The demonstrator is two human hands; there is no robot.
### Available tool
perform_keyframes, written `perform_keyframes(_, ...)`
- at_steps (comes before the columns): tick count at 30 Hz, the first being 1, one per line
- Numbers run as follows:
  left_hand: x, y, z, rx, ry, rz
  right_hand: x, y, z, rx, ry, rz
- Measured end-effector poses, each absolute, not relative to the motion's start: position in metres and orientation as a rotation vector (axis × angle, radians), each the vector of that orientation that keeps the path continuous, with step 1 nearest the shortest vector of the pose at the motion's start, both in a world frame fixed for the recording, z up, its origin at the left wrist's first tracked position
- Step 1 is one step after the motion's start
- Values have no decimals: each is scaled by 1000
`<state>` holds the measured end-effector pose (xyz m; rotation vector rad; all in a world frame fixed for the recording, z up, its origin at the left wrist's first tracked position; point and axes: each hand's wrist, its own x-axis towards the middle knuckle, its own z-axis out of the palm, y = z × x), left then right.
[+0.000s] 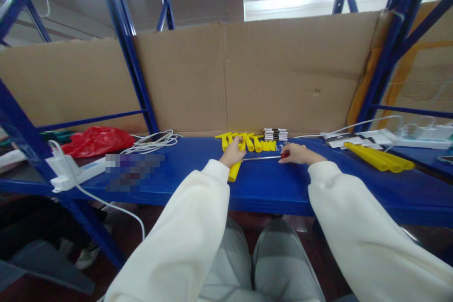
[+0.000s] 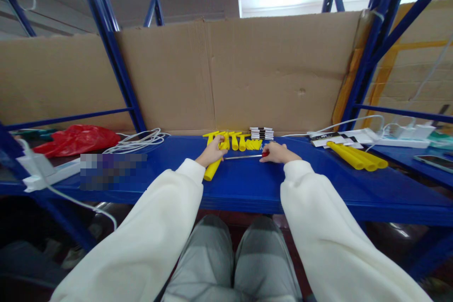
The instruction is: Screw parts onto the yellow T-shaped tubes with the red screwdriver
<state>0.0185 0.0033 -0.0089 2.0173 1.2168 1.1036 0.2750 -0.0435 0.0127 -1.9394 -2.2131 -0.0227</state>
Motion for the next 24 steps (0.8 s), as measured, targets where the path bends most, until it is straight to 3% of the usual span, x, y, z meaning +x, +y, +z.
perform_keyframes(7,20,-1,-6,2024,1246,1090,269,-33,3,-1706,-2240,226)
perform_keyframes(15,23,-8,-3,2045,1286,1089,219,-16,9,-1443,-2111,-36)
perform_keyframes(24,21,-5,-4,2154,1282,1107,187,22,2,-1193,-2012,54)
